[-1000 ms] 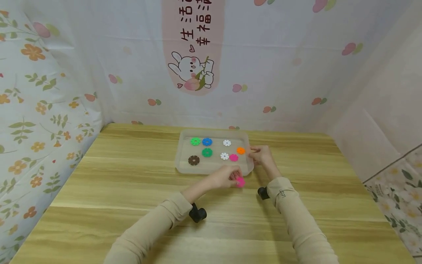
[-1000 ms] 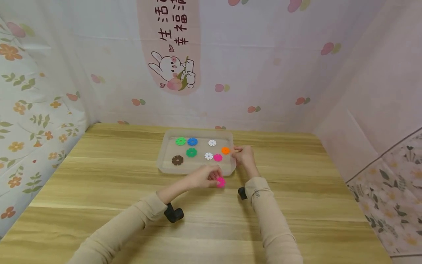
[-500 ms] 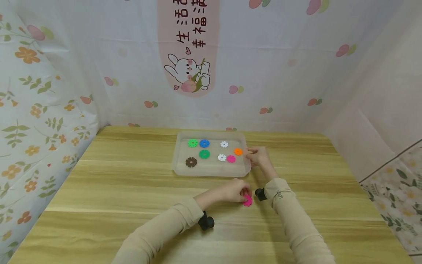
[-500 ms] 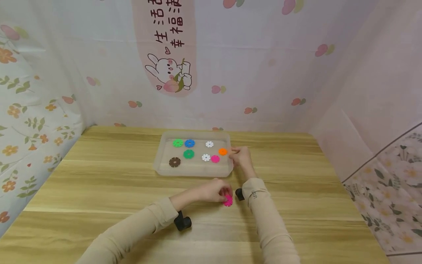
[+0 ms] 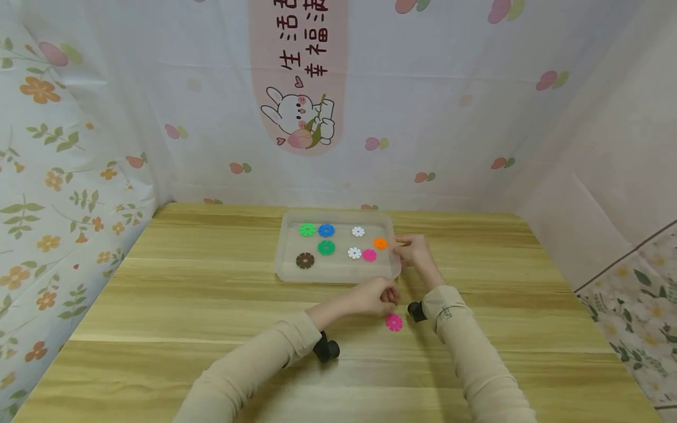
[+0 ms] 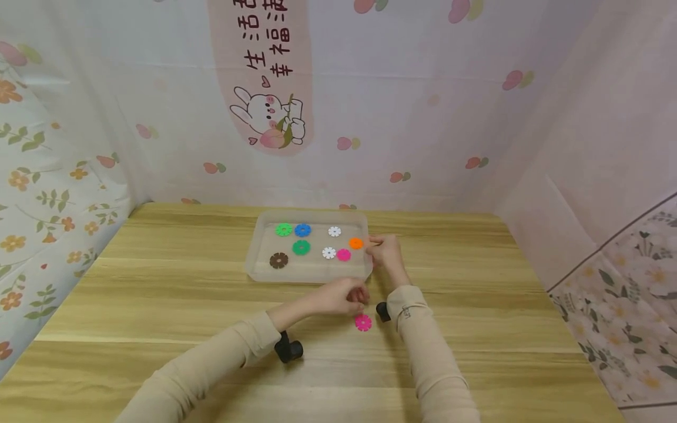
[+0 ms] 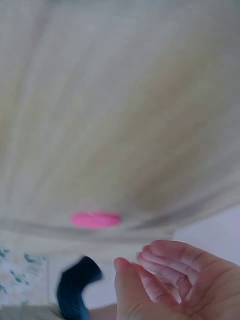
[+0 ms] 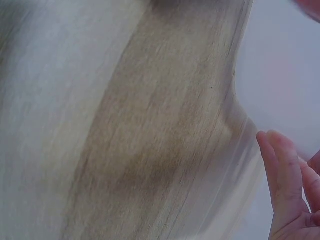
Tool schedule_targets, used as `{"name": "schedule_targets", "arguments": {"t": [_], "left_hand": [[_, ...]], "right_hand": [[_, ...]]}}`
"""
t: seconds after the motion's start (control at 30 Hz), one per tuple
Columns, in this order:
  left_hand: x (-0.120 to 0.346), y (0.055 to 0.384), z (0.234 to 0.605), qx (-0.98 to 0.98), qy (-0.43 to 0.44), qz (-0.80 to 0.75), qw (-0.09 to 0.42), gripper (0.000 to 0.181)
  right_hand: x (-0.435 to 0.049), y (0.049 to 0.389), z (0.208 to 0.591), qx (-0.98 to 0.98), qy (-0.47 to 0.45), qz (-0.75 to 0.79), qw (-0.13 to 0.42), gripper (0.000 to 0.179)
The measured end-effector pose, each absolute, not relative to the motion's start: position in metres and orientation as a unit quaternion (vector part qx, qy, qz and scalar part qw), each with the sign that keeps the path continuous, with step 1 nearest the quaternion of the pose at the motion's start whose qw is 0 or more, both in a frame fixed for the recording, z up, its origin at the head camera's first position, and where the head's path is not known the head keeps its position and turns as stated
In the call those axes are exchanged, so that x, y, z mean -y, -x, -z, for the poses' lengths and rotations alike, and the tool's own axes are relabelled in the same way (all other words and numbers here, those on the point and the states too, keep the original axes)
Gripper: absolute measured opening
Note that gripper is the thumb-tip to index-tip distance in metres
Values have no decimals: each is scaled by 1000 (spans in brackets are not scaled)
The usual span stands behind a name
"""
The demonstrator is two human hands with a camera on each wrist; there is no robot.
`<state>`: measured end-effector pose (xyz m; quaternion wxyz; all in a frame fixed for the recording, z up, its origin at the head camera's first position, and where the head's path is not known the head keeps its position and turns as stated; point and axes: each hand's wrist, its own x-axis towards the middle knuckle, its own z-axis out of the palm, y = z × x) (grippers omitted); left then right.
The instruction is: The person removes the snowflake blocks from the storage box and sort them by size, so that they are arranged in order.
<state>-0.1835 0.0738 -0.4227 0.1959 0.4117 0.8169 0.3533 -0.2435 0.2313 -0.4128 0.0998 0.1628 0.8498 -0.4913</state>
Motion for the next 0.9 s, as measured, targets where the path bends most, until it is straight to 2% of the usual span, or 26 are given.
{"name": "schedule_targets", "arguments": {"t": [0.17,0.43,0.63,0.9], "left_hand": [[-67,200,412,-805,-394,-401,189,16],[-63,233,411,-835,-334,-418,126,18],[-61,248,418,-877,-247,-387,141,31],[-63,251,415,-920,-229,-283,145,31]], "right_hand": [[-234,245,412,-854,-156,487,97,41],[-235,243,410,-856,-145,486,96,40],[-235,239,411,-853,-140,494,92,39],[-233,235,413,-855,-128,496,80,39]]}}
